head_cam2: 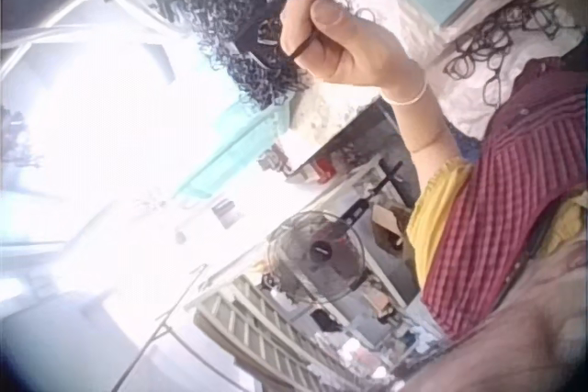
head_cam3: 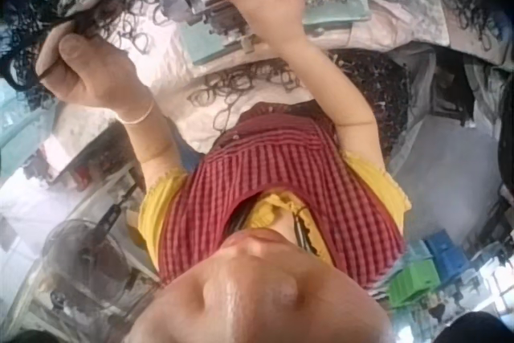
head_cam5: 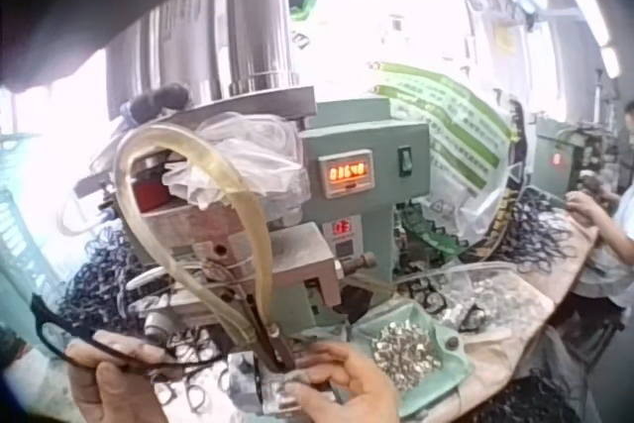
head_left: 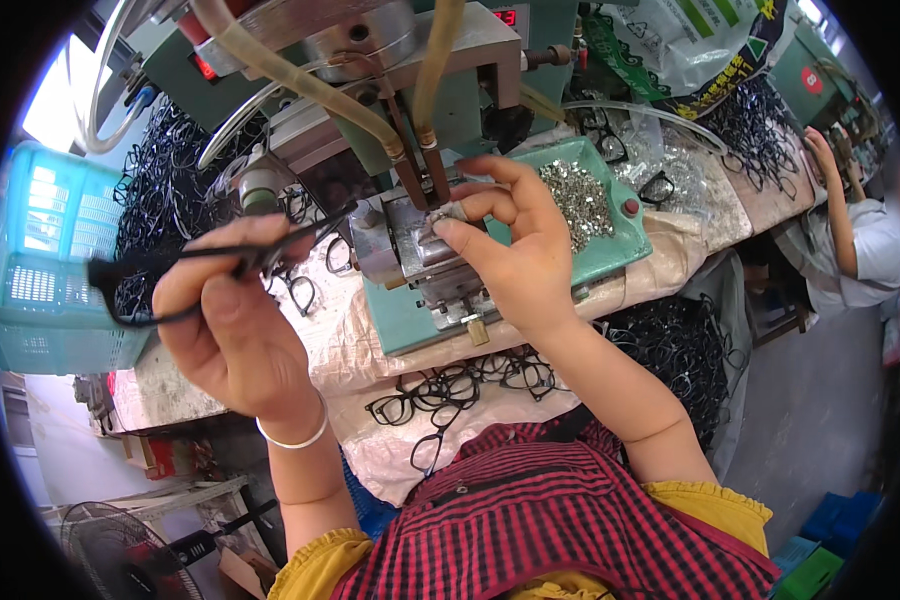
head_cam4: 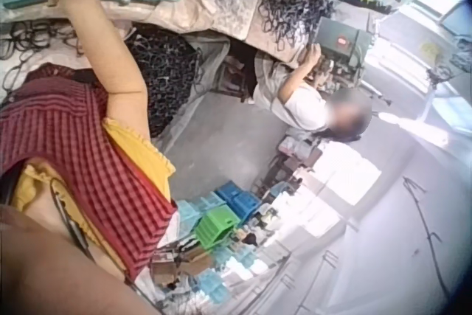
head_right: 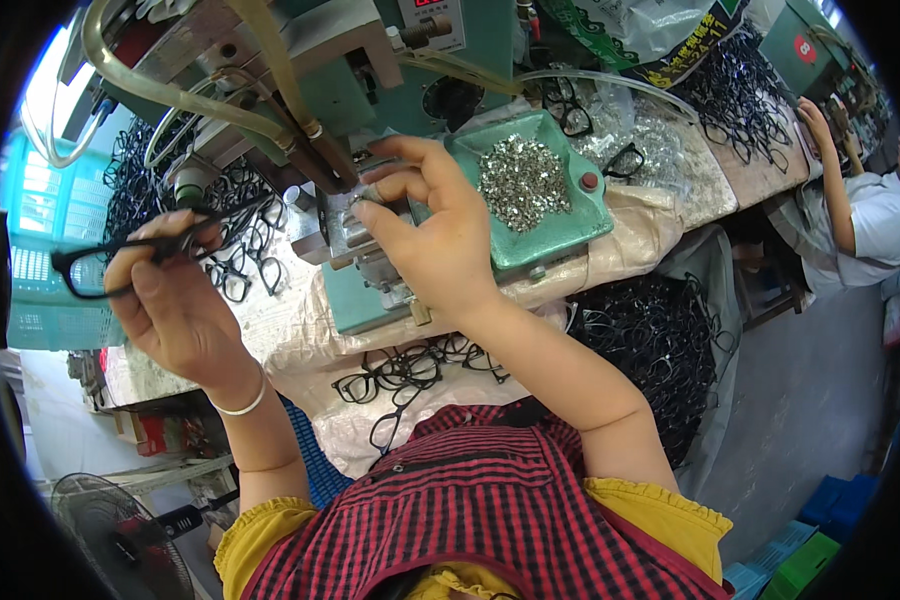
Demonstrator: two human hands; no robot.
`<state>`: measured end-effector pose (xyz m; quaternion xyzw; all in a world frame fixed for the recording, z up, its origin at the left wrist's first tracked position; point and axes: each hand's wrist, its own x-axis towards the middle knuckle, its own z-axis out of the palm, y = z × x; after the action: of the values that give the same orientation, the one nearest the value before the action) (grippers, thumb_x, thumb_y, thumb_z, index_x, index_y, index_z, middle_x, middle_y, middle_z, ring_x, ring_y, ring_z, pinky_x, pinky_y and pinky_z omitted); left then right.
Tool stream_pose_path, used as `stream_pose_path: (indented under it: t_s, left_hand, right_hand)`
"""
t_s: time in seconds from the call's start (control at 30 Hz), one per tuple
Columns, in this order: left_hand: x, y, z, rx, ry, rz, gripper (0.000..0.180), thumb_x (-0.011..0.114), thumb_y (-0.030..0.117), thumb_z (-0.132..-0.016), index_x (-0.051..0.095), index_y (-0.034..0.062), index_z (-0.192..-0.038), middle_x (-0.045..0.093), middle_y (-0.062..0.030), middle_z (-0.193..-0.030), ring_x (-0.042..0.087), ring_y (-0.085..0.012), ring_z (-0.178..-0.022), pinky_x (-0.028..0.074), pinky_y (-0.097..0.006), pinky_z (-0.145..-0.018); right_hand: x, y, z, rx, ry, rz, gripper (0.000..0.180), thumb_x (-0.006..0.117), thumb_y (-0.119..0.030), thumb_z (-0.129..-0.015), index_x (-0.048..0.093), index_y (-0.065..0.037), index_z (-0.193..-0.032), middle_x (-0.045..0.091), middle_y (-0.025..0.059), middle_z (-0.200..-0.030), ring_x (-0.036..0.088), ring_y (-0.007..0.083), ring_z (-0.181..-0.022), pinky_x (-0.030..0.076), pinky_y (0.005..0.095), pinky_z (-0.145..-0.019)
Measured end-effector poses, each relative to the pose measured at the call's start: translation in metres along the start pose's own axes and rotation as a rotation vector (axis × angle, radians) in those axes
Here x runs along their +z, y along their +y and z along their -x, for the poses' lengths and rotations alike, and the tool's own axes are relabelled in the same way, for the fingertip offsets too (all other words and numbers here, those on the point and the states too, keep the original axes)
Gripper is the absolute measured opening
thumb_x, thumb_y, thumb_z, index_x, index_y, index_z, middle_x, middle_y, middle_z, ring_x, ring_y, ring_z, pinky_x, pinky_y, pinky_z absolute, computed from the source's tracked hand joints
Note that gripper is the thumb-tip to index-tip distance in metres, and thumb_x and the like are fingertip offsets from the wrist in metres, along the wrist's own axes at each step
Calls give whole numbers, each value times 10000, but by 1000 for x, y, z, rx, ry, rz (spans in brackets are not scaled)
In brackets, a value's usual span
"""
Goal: The person repeatedly picks up black eyeglass frames and small metal screws, places the frames into a green machine, and presses a lever to secure the screws. The person then removes the assembled glasses and places them on the table, repeating the process for multiple frames.
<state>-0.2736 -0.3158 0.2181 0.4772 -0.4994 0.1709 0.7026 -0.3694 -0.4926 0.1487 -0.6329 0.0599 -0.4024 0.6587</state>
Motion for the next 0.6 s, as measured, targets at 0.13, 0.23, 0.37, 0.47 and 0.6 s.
stream_pose_path:
  t_s: [0.13, 0.23, 0.37, 0.47, 0.6]
  left_hand:
    - [2, 2, -1, -48, 52, -109, 234, 476, 185, -1057, 565, 1, -1170, 664, -249, -1080, 662, -290, -965, 577, -403, -798]
    - [0, -7, -7, -73, 70, -95, 235, 524, 159, -1037, 567, -35, -1161, 674, -235, -1036, 671, -284, -933, 593, -401, -793]
    - [-4, -7, -3, -60, 45, -137, 195, 485, 124, -1045, 565, -28, -1136, 669, -248, -1035, 669, -309, -942, 572, -419, -807]
    - [4, 8, 15, -19, -174, -244, 115, 545, 71, -972, 642, 10, -985, 716, -182, -1022, 690, -274, -905, 530, -434, -868]
    - [25, -1, 42, 86, -502, -358, 132, 712, 92, -792, 739, 90, -920, 744, -63, -1057, 659, -214, -805, 520, -439, -892]
  right_hand:
    - [3, -3, -8, 44, -26, -78, 491, 721, 7, -795, 530, 18, -1247, 698, 38, -863, 632, 107, -945, 455, 262, -910]
    - [7, -11, -5, 116, -23, -162, 511, 718, 12, -797, 523, 17, -1269, 688, 28, -865, 625, 109, -940, 458, 267, -906]
    - [9, -18, -5, 71, -19, -49, 572, 714, 7, -797, 499, 4, -1327, 700, 76, -1004, 639, 143, -989, 460, 295, -939]
    - [-11, -34, -1, 44, -105, 203, 523, 703, -23, -814, 539, -7, -1311, 703, 88, -1104, 627, 156, -1077, 446, 318, -989]
    - [-86, 9, -24, -117, 1, 882, 269, 714, -111, -793, 711, -46, -1055, 704, 140, -1099, 652, 328, -1028, 495, 403, -929]
